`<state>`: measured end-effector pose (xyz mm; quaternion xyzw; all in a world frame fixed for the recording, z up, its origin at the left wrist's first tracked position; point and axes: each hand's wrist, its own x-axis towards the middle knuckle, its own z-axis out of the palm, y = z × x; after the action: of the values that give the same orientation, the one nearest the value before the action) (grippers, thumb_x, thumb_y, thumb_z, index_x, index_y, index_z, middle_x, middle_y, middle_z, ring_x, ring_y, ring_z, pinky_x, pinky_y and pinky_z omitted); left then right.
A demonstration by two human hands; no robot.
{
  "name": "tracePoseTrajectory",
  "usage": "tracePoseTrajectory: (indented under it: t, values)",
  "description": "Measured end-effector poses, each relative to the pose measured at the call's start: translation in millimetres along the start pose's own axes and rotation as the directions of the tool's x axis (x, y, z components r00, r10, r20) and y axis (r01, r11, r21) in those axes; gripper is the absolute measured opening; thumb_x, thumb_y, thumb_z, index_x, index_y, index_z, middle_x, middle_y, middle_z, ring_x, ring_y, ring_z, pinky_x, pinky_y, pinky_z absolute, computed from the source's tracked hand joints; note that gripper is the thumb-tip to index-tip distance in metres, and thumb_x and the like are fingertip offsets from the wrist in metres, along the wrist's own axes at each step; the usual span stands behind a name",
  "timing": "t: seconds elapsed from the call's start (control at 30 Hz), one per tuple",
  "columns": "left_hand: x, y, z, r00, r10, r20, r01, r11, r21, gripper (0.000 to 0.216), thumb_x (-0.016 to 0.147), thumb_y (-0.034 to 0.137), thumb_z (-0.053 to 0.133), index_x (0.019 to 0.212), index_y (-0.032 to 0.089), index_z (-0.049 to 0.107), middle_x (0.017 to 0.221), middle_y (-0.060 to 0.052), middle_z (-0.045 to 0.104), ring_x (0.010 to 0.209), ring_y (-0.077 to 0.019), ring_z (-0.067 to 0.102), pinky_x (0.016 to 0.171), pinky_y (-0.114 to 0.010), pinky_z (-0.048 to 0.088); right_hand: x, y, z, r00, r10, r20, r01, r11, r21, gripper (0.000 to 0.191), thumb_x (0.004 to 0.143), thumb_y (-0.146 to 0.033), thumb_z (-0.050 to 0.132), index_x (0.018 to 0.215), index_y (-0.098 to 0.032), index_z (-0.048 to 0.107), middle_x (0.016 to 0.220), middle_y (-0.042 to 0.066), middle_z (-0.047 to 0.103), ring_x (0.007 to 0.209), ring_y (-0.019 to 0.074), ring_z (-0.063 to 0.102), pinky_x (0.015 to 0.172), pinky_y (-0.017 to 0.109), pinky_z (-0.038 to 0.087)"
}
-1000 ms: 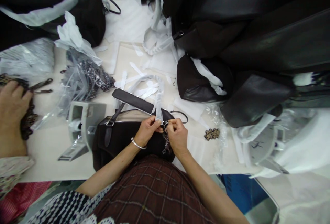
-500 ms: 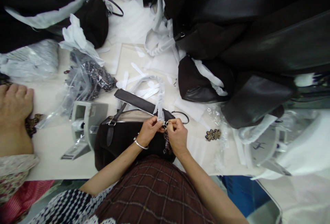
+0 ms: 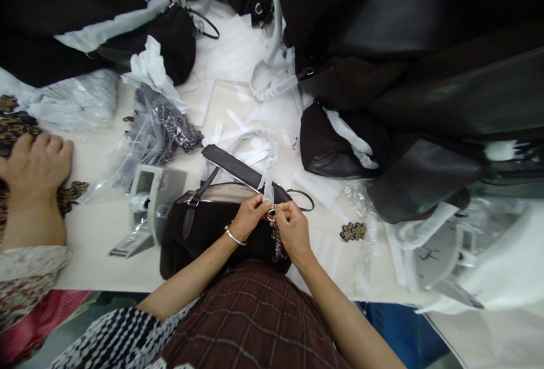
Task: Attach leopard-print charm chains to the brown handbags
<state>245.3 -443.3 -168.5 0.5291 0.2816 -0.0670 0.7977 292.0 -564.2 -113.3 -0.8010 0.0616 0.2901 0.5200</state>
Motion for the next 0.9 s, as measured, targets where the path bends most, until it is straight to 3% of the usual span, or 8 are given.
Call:
tracePoseTrajectory:
  t: [0.13,0.43,0.6,0.67,0.9]
  values:
    - [-2,2,0,0.999,-0.027,0.018,0.028,0.998,-0.050,0.030,0.079,0.043,0.063,0.076,0.014,0.054,0.061,0.005,0.056,0.054,-0.0091,0.059,0.055,-0.022,0.055,-3,6,-1,0.993,-0.024,-0.113,0.025,1.000,0.001,0.023,0.078,-0.042,0.063,0.082,-0.020,0.058,0.061,0.000,0.065,0.054,0.0167,0.061,0.051,0.025,0.045]
    - [-2,-1,0,1.000,0.008,-0.004,-0.009,0.999,-0.051,0.031,0.078,0.044,0.064,0.077,0.014,0.055,0.062,0.004,0.057,0.054,-0.0100,0.061,0.056,-0.023,0.056,6,5,6,0.970,-0.194,-0.144,0.158,0.960,-0.231,0.011,0.081,-0.030,0.055,0.080,-0.020,0.059,0.066,-0.001,0.065,0.059,0.0152,0.059,0.058,0.025,0.043]
    - [-6,2,2,0.998,0.051,-0.026,-0.050,0.998,0.037,0.028,0.080,0.042,0.060,0.075,0.015,0.054,0.063,0.005,0.056,0.055,-0.0119,0.061,0.055,-0.025,0.055,8,3,11,0.925,-0.340,-0.167,0.247,0.875,-0.418,0.009,0.079,-0.024,0.050,0.075,-0.020,0.057,0.061,-0.003,0.059,0.055,0.0138,0.053,0.056,0.024,0.039]
    - [-6,1,3,0.991,0.080,-0.105,-0.067,0.991,0.116,0.027,0.079,0.042,0.061,0.075,0.016,0.055,0.065,0.005,0.057,0.056,-0.0114,0.060,0.056,-0.024,0.054,11,5,11,0.905,-0.406,-0.127,0.313,0.838,-0.447,0.013,0.079,-0.020,0.045,0.070,-0.021,0.054,0.059,-0.004,0.056,0.053,0.0130,0.051,0.055,0.023,0.038]
    - [-12,3,8,0.980,0.178,-0.091,-0.164,0.977,0.138,0.025,0.084,0.039,0.055,0.073,0.017,0.053,0.071,0.003,0.053,0.062,-0.0114,0.057,0.059,-0.025,0.055,13,14,8,0.860,-0.499,-0.106,0.346,0.724,-0.597,0.011,0.084,-0.023,0.046,0.082,-0.020,0.056,0.067,0.000,0.060,0.056,0.0146,0.054,0.059,0.025,0.038]
